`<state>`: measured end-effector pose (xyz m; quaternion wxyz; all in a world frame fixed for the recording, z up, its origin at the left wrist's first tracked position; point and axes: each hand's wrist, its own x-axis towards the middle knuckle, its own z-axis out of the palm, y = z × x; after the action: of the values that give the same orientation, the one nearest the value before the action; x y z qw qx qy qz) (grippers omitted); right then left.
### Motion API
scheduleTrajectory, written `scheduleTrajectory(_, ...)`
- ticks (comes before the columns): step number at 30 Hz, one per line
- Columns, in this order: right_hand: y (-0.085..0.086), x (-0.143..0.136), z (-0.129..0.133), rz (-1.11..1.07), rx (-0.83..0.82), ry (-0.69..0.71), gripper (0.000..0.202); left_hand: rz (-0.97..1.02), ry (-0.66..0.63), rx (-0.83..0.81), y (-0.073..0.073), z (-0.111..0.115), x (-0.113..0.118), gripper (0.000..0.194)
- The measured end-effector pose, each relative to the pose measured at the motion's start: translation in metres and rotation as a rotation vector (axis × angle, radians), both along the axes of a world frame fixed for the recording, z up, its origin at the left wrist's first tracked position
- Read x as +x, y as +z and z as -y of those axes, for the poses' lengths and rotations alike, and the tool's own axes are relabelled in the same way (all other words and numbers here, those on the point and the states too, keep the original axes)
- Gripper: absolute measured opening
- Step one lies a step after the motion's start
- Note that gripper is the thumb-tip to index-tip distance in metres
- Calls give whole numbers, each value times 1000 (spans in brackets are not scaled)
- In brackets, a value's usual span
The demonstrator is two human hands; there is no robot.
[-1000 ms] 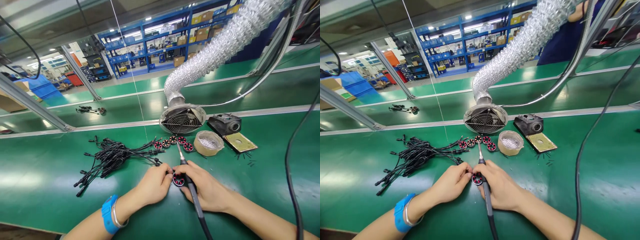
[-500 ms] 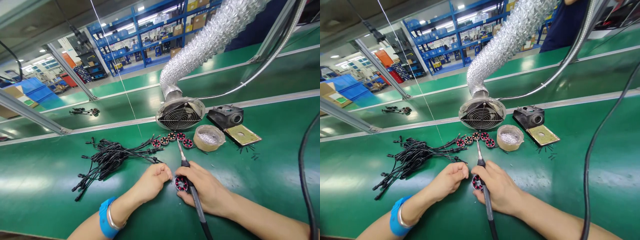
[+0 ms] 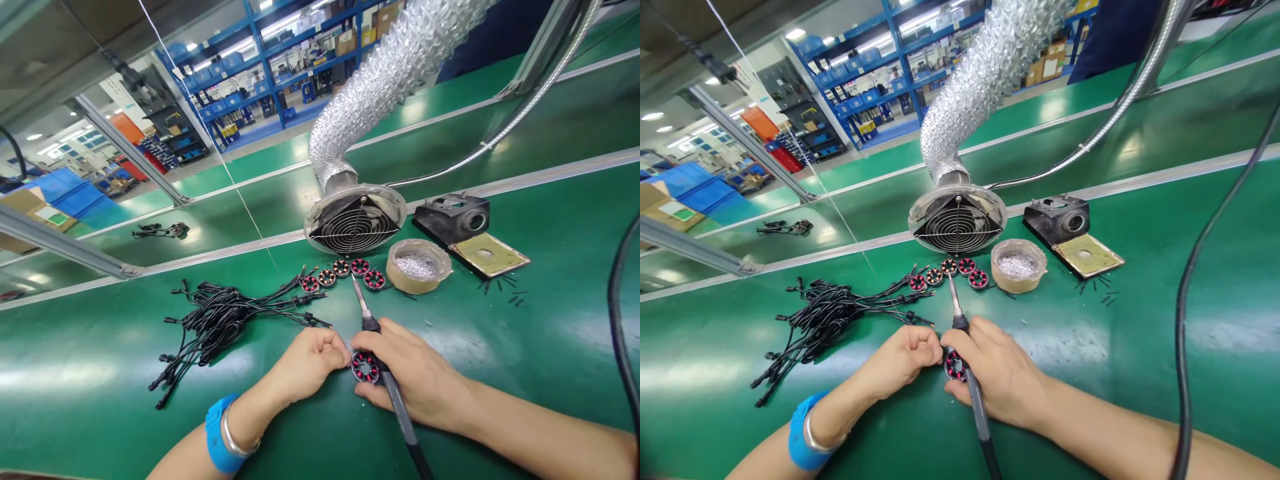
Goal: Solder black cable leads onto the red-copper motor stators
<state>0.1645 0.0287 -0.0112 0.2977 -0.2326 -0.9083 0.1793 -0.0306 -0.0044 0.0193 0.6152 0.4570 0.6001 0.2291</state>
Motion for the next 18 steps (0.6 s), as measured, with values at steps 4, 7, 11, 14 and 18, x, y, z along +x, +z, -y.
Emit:
scheduleTrajectory(4,-1,-1,1,-14,-26,3,46,-194,-105,81,6,5,3,35)
scheduleTrajectory(7,-1,-1,1,-19,-32,-2,38,-302,-178,77,9,9,4,29)
scheduleTrajectory(11,-1,-1,0,12,-41,-26,42,-198,-217,-14,5,9,-2,14)
scheduleTrajectory(14,-3,-1,-1,5,-47,-29,46,-111,-197,-50,4,9,-7,16)
scheduleTrajectory(18,-3,-2,0,0,-63,-31,50,27,-195,-132,9,6,-10,19)
